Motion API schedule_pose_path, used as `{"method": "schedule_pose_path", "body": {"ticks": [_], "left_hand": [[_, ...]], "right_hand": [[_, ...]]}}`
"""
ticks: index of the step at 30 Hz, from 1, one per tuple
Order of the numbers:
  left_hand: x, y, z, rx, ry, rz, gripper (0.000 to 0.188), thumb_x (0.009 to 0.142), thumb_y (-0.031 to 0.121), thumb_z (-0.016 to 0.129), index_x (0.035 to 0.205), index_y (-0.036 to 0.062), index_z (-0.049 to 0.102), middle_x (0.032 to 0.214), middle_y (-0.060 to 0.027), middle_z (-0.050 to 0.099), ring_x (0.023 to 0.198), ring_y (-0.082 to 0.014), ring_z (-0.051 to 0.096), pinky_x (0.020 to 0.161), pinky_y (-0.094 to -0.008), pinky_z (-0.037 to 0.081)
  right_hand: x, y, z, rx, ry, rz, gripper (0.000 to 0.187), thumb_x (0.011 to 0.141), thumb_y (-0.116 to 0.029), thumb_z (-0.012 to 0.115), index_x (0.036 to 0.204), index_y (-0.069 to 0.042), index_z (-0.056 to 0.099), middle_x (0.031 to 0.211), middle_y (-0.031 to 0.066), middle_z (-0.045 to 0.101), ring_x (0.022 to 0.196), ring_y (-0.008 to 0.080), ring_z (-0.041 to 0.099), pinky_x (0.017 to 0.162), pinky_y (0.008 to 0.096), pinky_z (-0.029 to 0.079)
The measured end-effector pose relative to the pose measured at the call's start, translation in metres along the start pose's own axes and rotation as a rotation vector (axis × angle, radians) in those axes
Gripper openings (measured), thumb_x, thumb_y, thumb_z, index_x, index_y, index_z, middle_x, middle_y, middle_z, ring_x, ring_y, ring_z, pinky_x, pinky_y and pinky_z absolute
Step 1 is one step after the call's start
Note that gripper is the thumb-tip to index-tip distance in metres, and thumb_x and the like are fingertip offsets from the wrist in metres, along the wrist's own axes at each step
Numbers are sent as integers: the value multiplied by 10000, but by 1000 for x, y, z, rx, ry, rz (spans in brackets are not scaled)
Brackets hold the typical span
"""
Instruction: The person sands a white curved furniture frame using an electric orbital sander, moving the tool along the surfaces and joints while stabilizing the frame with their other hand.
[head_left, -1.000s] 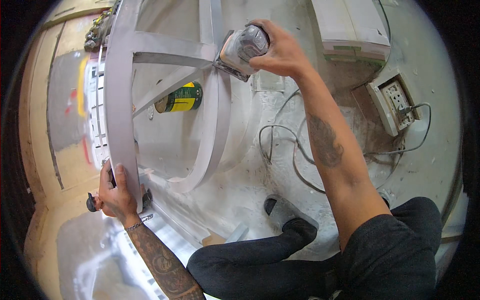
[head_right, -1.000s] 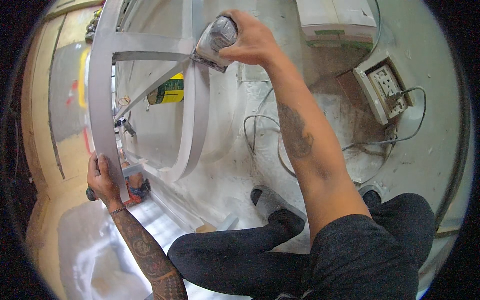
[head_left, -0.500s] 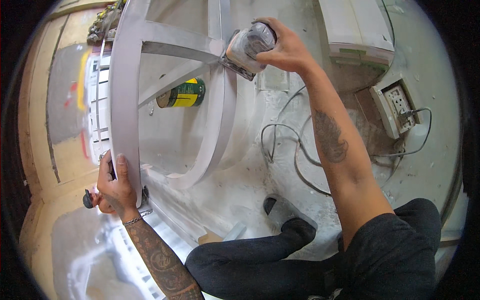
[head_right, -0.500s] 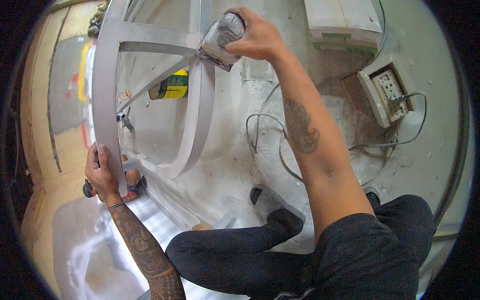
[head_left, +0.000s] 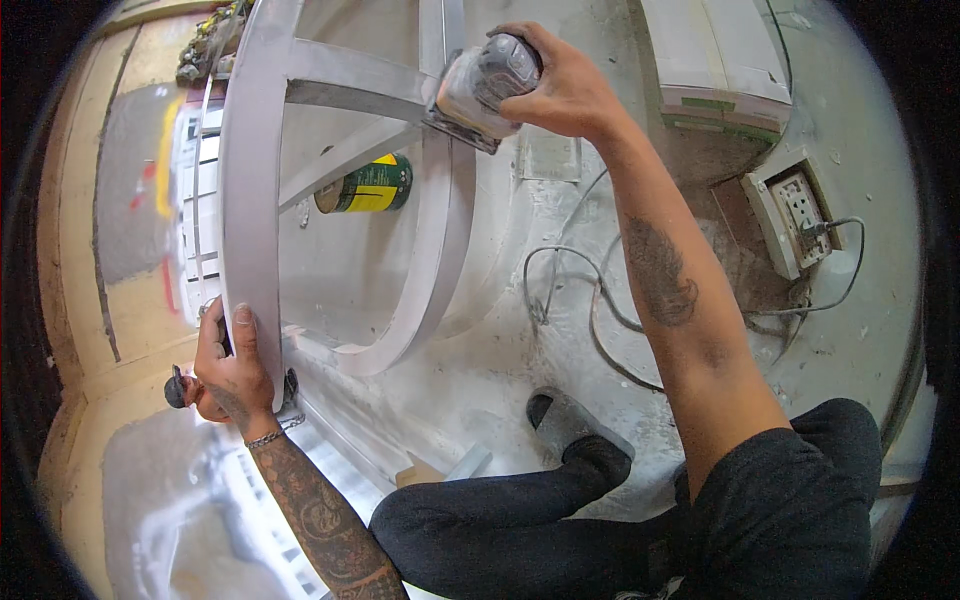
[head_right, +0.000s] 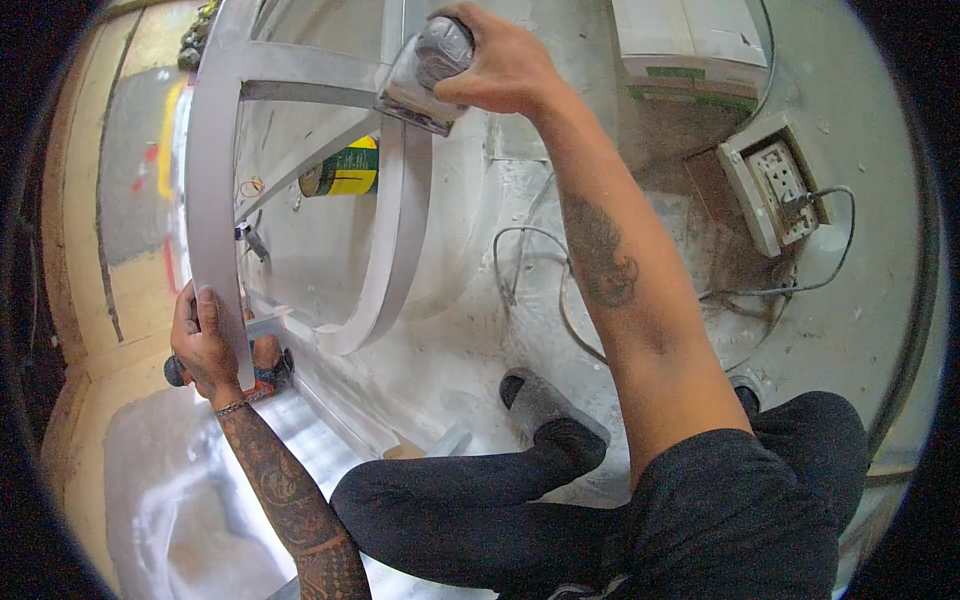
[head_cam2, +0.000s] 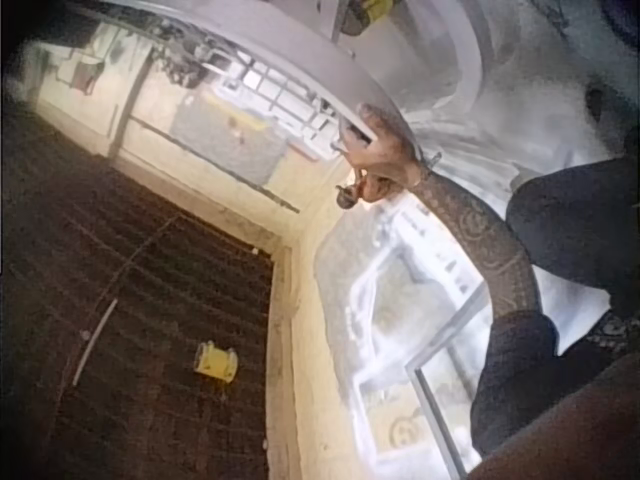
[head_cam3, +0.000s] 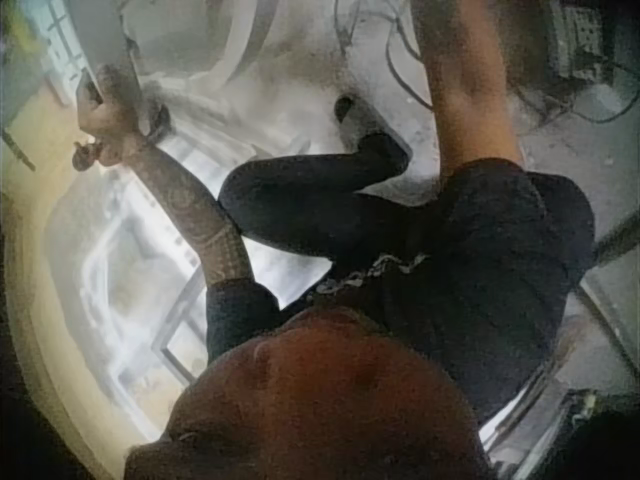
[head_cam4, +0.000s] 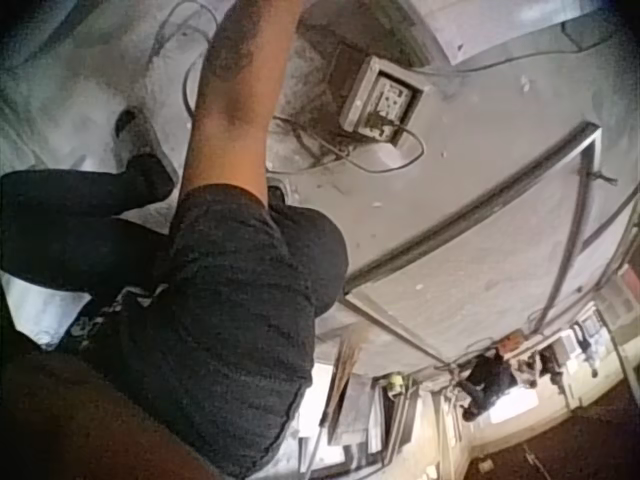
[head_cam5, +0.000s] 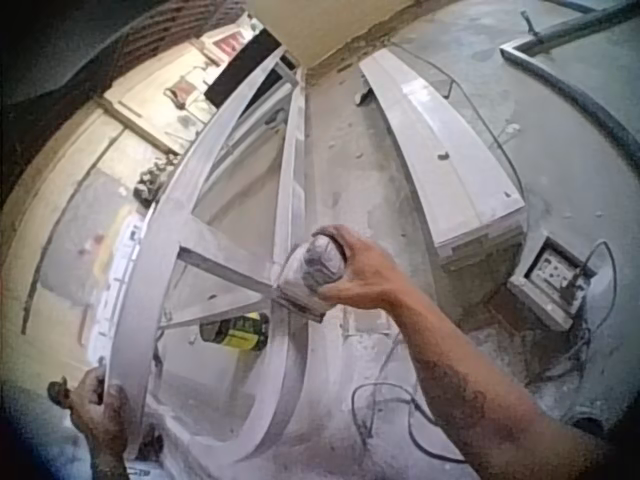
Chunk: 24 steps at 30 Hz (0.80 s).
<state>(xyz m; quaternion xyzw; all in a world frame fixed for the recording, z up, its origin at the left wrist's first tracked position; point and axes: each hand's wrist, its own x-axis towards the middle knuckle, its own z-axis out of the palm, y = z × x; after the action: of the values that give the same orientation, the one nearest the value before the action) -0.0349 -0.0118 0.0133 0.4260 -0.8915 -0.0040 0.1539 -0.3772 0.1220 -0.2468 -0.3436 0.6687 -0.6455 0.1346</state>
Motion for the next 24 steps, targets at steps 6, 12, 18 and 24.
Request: {"method": "schedule_pose_path", "body": {"ticks": [6, 12, 18, 24], "left_hand": [[3, -8, -3, 7, 9, 10, 562, 942, 408, 667, 1212, -81, 615, 1136, -154, 680, 1039, -233, 626, 941, -351, 483], [2, -4, -7, 7, 23, 5, 579, 941, 416, 667, 1225, -85, 609, 1141, -169, 681, 1048, -239, 631, 945, -351, 482], [1, 0, -3, 45, 28, 32, 585, 943, 419, 662, 1229, -88, 607, 1129, -170, 686, 1048, -242, 638, 940, -346, 482], [2, 6, -2, 6, -2, 10, 558, 950, 407, 654, 1222, -78, 610, 1117, -158, 686, 1037, -232, 639, 929, -343, 483]], "right_hand": [[8, -25, -5, 52, -104, -41, 840, 673, -356, 802, 1391, -104, 447, 1321, 225, 582, 1234, 356, 573, 1000, 390, 483], [10, 1, 10, 160, 89, -160, 742, 599, -177, 752, 1314, -94, 570, 1127, 115, 666, 1016, 230, 650, 936, 335, 511], [-4, 40, 3, 132, 8, -21, 737, 614, -160, 763, 1317, -64, 560, 1132, 115, 648, 1037, 219, 627, 940, 328, 506], [-11, 55, 2, 166, 59, 127, 761, 610, -290, 778, 1314, -90, 570, 1058, 147, 684, 848, 252, 685, 683, 356, 563]]}}
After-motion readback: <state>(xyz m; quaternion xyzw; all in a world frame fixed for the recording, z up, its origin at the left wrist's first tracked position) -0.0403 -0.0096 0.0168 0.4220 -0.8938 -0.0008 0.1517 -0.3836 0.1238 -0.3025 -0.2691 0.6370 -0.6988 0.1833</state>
